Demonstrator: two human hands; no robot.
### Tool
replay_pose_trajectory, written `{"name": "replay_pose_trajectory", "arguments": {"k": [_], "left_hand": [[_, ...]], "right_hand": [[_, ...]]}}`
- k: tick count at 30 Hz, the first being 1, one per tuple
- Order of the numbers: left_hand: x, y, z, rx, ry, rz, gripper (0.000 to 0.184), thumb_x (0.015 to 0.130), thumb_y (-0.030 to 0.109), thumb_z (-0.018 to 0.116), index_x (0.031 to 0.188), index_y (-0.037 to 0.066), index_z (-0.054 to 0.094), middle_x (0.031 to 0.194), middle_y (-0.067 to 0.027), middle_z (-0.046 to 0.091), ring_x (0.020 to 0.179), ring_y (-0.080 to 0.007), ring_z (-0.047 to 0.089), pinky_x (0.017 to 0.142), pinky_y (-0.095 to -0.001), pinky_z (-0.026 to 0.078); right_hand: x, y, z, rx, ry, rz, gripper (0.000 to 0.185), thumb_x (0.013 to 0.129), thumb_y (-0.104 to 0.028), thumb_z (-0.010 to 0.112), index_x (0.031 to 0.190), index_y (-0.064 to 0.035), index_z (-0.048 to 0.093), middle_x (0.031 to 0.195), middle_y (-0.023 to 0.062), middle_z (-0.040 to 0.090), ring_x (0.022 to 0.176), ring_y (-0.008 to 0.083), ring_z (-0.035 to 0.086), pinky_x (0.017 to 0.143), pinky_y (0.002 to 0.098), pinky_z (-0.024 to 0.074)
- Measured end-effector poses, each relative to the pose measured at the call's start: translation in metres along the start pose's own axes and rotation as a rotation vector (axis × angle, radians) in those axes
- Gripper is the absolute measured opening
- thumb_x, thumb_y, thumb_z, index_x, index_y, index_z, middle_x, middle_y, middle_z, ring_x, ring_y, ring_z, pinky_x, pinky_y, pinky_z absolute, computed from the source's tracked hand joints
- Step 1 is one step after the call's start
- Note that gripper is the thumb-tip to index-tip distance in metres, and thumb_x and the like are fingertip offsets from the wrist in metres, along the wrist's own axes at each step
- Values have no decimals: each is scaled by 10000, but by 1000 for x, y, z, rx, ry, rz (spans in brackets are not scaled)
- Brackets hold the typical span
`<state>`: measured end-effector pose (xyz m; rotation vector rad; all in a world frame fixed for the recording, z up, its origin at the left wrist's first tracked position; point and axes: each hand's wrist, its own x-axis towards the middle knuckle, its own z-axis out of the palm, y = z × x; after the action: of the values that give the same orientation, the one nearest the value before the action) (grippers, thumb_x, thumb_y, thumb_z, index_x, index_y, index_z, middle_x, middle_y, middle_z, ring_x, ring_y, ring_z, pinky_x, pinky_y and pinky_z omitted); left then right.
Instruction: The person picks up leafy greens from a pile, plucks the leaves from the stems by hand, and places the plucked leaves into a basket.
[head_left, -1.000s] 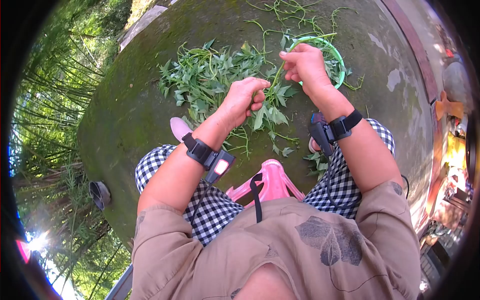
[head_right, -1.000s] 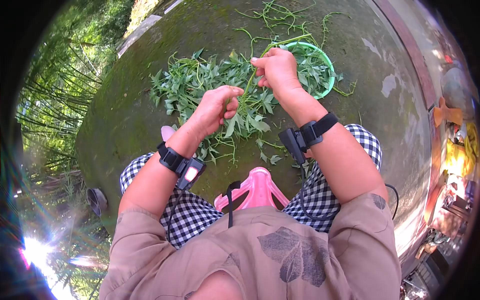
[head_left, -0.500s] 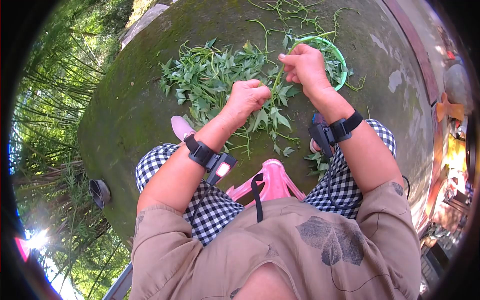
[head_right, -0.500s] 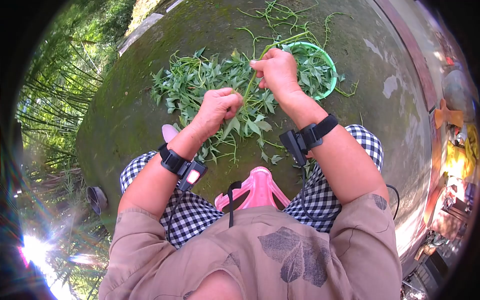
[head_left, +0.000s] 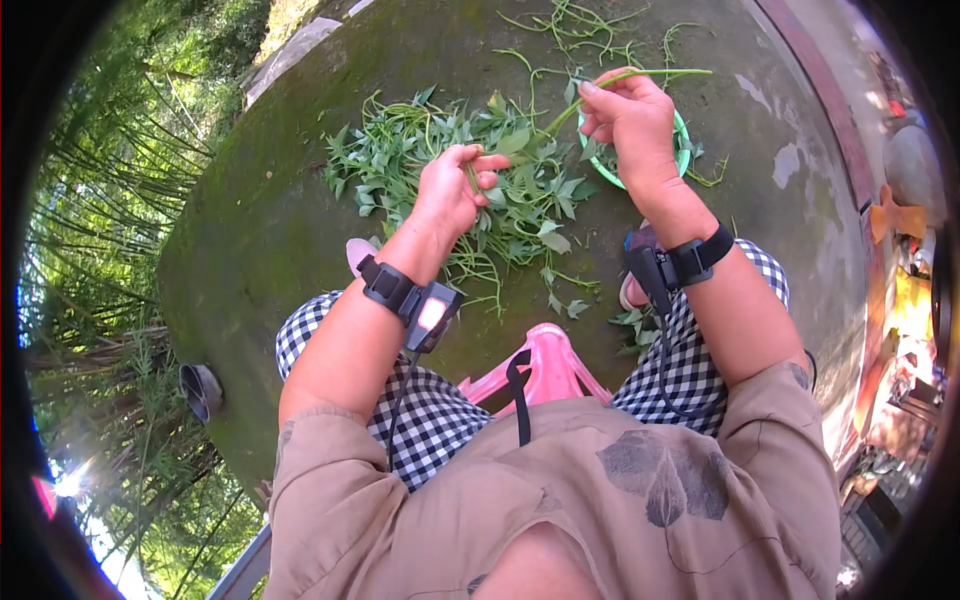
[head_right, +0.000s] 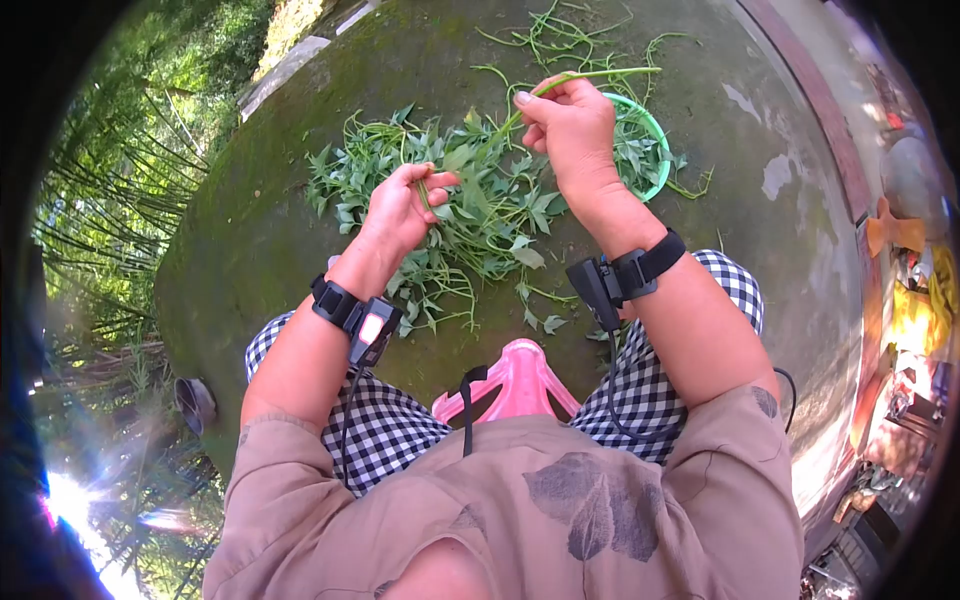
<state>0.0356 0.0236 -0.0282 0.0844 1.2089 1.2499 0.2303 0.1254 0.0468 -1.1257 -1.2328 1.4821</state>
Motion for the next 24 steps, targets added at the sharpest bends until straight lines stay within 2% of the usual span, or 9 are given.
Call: {"name": "replay_pose_trajectory", "arguments": {"k": [6,9,12,13,15,16,19,22,24], "left_hand": [[-10,21,-3,-96,-99,99,104,943,201,411,977,132,481,1079,-209,673,719,-208,590,590,-312,418],[-27,21,-2,-114,-184,124,135,960,207,366,976,136,480,1125,-227,658,861,-263,619,686,-355,448],[-51,22,-1,-111,-266,153,184,983,209,316,986,128,480,1172,-250,631,1022,-324,625,798,-413,468],[-62,22,2,-123,-288,157,186,986,209,314,985,126,481,1182,-252,625,1027,-329,626,790,-410,473],[-83,22,7,-148,-330,164,190,991,207,312,982,121,481,1201,-255,614,1036,-340,627,775,-405,484],[-86,20,1,-192,-397,168,234,1002,209,333,998,102,541,1228,-237,601,1034,-328,632,862,-497,497],[-109,11,3,-285,-448,165,239,1007,208,332,1003,100,546,1228,-238,600,1039,-336,630,875,-514,493],[-129,-3,7,-273,-463,173,271,1016,235,318,1003,107,557,1228,-227,603,1056,-340,622,900,-535,478],[-131,-13,4,-274,-526,162,305,1023,253,305,1032,85,559,1244,-210,602,1095,-338,604,916,-515,465]], "right_hand": [[-27,-55,-54,21,101,-120,149,821,-93,706,910,-22,609,723,39,623,532,103,579,459,202,413],[-69,-104,-108,-109,162,-213,132,839,-100,688,914,-24,611,715,39,624,548,113,591,462,207,400],[-112,-127,-191,-269,327,-191,127,846,-118,674,907,-27,610,699,35,616,528,110,579,443,214,380],[-126,-124,-226,-342,343,-203,128,849,-129,669,902,-29,610,694,35,613,520,109,575,439,214,377],[-163,-118,-279,-488,483,-47,139,853,-153,658,906,-33,612,669,44,601,486,110,559,407,223,374],[-184,-113,-299,-558,484,75,159,851,-177,660,907,-35,614,640,42,586,471,117,552,395,231,374],[-238,-82,-345,-774,498,421,224,842,-247,671,846,-28,624,577,50,564,434,139,533,362,279,377],[-260,-65,-354,-1217,423,523,205,838,-195,653,829,9,631,597,65,588,444,135,546,383,283,432],[-252,-58,-343,-1171,430,229,228,809,-219,677,788,5,646,625,95,623,492,162,581,461,315,452]]}}
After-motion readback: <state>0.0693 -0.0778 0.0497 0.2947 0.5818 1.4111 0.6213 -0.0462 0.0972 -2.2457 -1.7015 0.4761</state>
